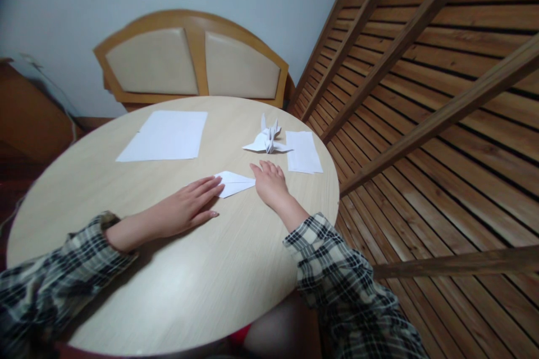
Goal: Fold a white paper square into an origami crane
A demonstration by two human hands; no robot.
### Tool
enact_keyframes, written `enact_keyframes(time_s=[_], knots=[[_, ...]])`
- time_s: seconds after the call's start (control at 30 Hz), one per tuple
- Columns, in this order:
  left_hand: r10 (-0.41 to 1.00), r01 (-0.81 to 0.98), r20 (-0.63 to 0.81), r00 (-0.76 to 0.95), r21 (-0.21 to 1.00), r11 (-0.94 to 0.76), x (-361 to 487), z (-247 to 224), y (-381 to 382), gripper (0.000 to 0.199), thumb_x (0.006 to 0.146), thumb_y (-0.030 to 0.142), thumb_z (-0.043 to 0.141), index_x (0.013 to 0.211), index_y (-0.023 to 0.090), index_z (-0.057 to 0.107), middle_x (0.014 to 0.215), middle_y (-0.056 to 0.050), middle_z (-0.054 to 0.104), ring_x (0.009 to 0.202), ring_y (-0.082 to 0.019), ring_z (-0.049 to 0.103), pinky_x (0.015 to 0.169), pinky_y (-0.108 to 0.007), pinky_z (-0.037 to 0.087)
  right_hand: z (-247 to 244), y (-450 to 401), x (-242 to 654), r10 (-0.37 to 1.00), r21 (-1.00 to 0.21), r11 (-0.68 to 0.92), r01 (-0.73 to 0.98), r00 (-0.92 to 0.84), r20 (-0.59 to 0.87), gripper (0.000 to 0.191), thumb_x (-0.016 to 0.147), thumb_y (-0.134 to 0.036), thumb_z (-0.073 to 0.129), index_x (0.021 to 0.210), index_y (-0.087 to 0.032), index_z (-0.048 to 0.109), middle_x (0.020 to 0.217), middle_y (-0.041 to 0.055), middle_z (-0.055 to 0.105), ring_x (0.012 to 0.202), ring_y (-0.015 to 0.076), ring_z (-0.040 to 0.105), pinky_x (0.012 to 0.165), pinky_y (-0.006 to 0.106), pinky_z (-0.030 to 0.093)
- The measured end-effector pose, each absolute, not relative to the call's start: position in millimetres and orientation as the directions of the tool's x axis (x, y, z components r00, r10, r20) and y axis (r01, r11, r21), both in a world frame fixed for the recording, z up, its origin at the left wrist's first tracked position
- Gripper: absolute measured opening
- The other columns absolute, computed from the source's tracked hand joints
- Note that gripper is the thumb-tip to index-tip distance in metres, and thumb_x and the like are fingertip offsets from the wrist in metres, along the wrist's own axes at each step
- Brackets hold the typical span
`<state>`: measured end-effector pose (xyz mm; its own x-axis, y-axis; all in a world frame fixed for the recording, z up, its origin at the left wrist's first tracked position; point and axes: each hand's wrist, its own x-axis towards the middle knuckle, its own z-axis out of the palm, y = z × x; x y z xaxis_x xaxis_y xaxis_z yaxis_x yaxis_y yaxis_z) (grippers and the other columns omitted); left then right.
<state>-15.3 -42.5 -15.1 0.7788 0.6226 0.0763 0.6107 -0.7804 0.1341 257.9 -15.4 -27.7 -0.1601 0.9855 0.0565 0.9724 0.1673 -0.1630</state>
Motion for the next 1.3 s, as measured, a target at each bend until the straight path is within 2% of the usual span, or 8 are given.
enact_keyframes(time_s=[0.13, 0.37, 0.57, 0.73, 0.9, 1.03, 1.13, 1.3], knots=[[0.670, 0.668, 0.097, 0.736, 0.064, -0.742, -20, -19, -53, 0.079, 0.102, 0.069, 0.026, 0.151, 0.009, 0.043, 0.159, -0.023, 0.041, 0.150, -0.037, 0.034, 0.118, -0.052, 0.035, -27, -16, 258, 0.985, -0.157, 0.171, 0.973, -0.163, 0.059, 0.055, 0.100, -0.014, 0.031, 0.151, -0.022, 0.049, 0.159, 0.0139, 0.042, 0.148, 0.0304, 0.036, 0.121, 0.049, 0.026], [0.692, 0.692, 0.097, 0.715, 0.044, -0.721, -19, -22, -54, 0.080, 0.101, 0.068, 0.027, 0.148, 0.006, 0.047, 0.155, -0.026, 0.044, 0.147, -0.040, 0.038, 0.117, -0.053, 0.038, -24, -16, 257, 0.986, -0.163, 0.159, 0.974, -0.150, 0.069, 0.052, 0.100, -0.015, 0.034, 0.149, -0.022, 0.052, 0.157, 0.0134, 0.045, 0.145, 0.0311, 0.040, 0.119, 0.049, 0.028], [0.679, 0.677, 0.122, 0.724, 0.065, -0.733, -19, -23, -54, 0.078, 0.102, 0.068, 0.026, 0.145, 0.006, 0.049, 0.153, -0.027, 0.046, 0.146, -0.040, 0.039, 0.115, -0.056, 0.039, -13, -21, 246, 0.949, -0.213, 0.287, 0.934, -0.247, 0.194, 0.042, 0.099, -0.013, 0.040, 0.127, -0.022, 0.069, 0.136, 0.0093, 0.063, 0.129, 0.0263, 0.051, 0.111, 0.043, 0.033], [0.670, 0.674, 0.134, 0.730, 0.020, -0.739, -13, -15, -55, 0.069, 0.101, 0.063, 0.037, 0.135, 0.006, 0.055, 0.145, -0.026, 0.054, 0.140, -0.040, 0.046, 0.112, -0.053, 0.042, -11, -27, 228, 0.916, -0.240, 0.376, 0.895, -0.319, 0.245, 0.033, 0.102, -0.041, 0.051, 0.116, -0.021, 0.073, 0.116, 0.0096, 0.067, 0.114, 0.0275, 0.055, 0.098, 0.042, 0.039], [0.706, 0.706, 0.221, 0.672, 0.097, -0.702, -5, -2, -48, 0.043, 0.104, 0.052, 0.041, 0.110, 0.015, 0.063, 0.117, -0.016, 0.068, 0.106, -0.031, 0.063, 0.091, -0.048, 0.053, -18, -26, 221, 0.908, -0.306, 0.404, 0.862, -0.336, 0.251, 0.029, 0.097, -0.042, 0.061, 0.114, -0.021, 0.070, 0.115, 0.0089, 0.065, 0.113, 0.0257, 0.053, 0.097, 0.040, 0.038], [0.733, 0.730, 0.301, 0.610, 0.145, -0.668, -6, -8, -33, 0.040, 0.102, 0.049, 0.048, 0.118, 0.014, 0.059, 0.109, -0.015, 0.069, 0.100, -0.030, 0.061, 0.087, -0.047, 0.052, -20, -26, 220, 0.895, -0.409, 0.439, 0.800, -0.352, 0.274, 0.021, 0.096, -0.037, 0.062, 0.110, -0.021, 0.066, 0.115, 0.0071, 0.064, 0.113, 0.0238, 0.053, 0.098, 0.038, 0.038], [0.761, 0.718, 0.362, 0.538, 0.276, -0.639, -7, -14, -24, 0.041, 0.103, 0.046, 0.045, 0.126, 0.013, 0.057, 0.114, -0.016, 0.069, 0.104, -0.030, 0.062, 0.090, -0.048, 0.051, -18, -28, 218, 0.875, -0.450, 0.479, 0.753, -0.369, 0.313, 0.016, 0.097, -0.034, 0.061, 0.107, -0.023, 0.064, 0.114, 0.0062, 0.064, 0.114, 0.0225, 0.054, 0.097, 0.037, 0.038], [0.773, 0.663, 0.346, 0.532, 0.398, -0.634, -7, -7, -21, 0.032, 0.103, 0.039, 0.044, 0.098, 0.017, 0.066, 0.088, -0.009, 0.067, 0.085, -0.023, 0.061, 0.078, -0.040, 0.051, -12, -34, 213, 0.838, -0.477, 0.539, 0.694, -0.387, 0.383, 0.014, 0.099, -0.035, 0.059, 0.102, -0.022, 0.064, 0.108, 0.0045, 0.067, 0.109, 0.0207, 0.057, 0.095, 0.035, 0.038]])
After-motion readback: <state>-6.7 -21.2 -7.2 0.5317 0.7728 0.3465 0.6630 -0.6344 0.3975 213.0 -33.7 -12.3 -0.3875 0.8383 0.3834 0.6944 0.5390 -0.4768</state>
